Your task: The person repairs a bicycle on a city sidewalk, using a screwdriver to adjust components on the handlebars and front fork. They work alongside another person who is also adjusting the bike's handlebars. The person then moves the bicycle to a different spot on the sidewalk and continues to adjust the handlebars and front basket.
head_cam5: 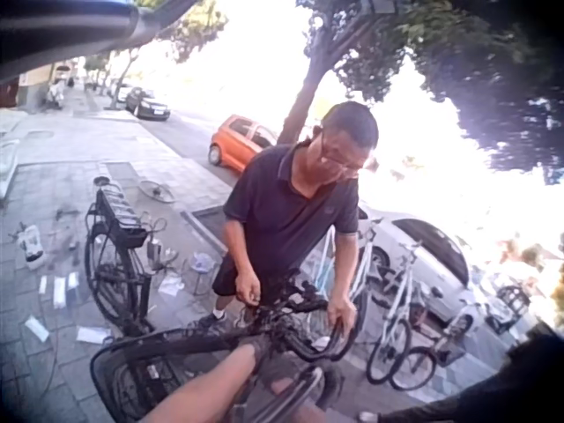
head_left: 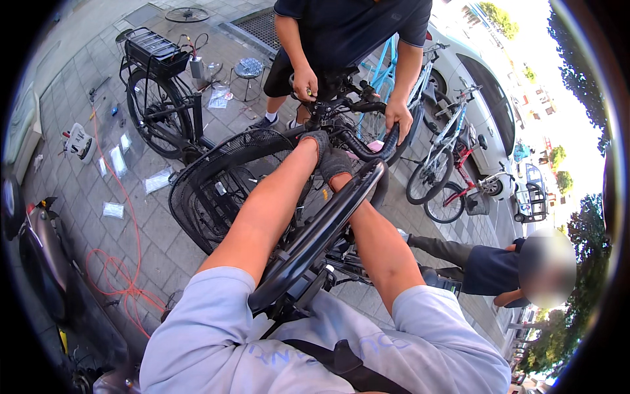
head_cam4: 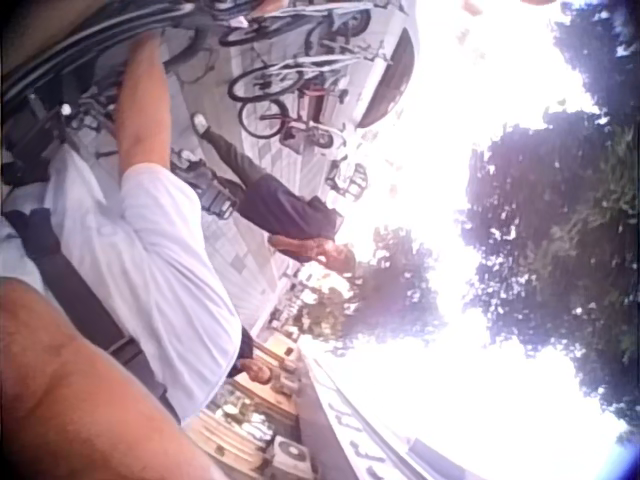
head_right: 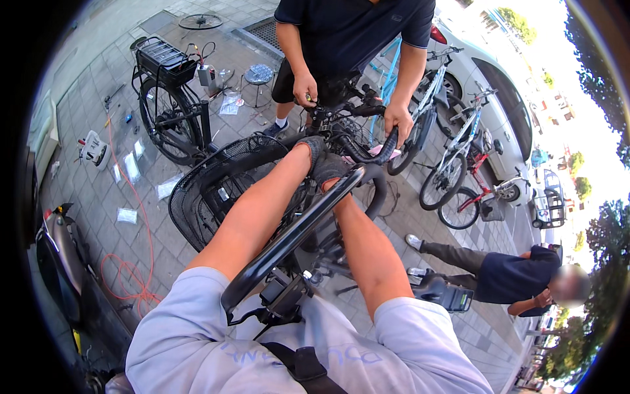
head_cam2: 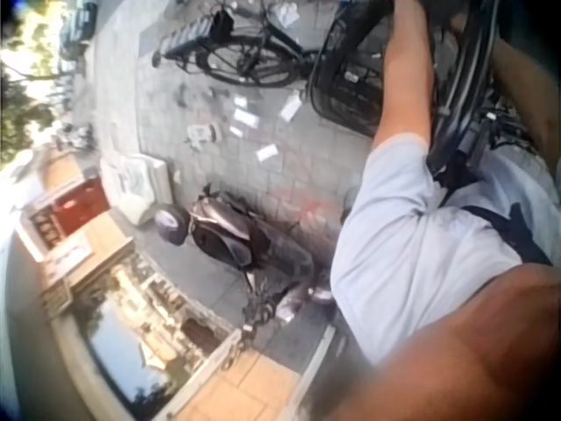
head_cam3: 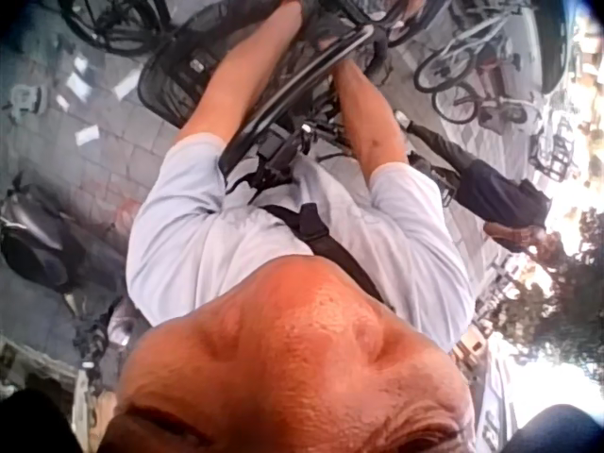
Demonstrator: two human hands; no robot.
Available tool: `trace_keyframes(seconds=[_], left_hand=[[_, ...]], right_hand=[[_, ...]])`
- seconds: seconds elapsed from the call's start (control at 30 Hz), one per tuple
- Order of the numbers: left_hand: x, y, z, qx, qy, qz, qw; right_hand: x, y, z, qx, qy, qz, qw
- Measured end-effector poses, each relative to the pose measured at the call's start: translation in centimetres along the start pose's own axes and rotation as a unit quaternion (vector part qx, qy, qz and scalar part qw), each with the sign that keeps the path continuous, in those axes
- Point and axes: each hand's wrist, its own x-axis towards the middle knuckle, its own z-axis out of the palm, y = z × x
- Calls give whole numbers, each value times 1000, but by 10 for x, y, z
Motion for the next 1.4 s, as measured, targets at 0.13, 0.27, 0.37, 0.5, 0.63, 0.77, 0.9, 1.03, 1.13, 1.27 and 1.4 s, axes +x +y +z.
trace_keyframes(seconds=[0.13, 0.27, 0.37, 0.5, 0.63, 0.77, 0.9, 1.03, 1.13, 1.27, 1.4], left_hand=[[-1, 1, 5, -4, -2, 8, 1000], [2, -5, 4, -10, 3, 14, 1000], [4, -2, -1, -16, 8, 23, 1000], [-12, 13, -3, -10, 8, 34, 999], [11, 2, 8, -81, -24, 43, 995], [63, -52, -20, -270, -53, -48, 960], [-14, 21, 6, -456, -89, -62, 883], [-24, -12, -54, -587, -32, -52, 807], [-42, -19, -82, -651, -27, -47, 757], [-70, -7, -73, -631, 8, -72, 772], [-76, 0, -74, -638, 23, -123, 760]], right_hand=[[5, 1, -1, -27, -25, 28, 999], [4, -3, 2, -33, -10, 28, 999], [9, 0, 5, -49, 9, 17, 999], [2, -6, -8, -65, -38, 63, 995], [-5, -6, -7, -39, 2, 68, 997], [5, -41, 1, -8, 21, 7, 1000], [-8, 12, -3, 27, 71, 37, 996], [-29, -5, 24, -181, 39, -188, 964], [-68, -34, 5, 54, -58, -55, 995], [-64, -15, -24, 54, -85, -48, 994], [-80, 3, -37, -48, -73, -95, 992]])
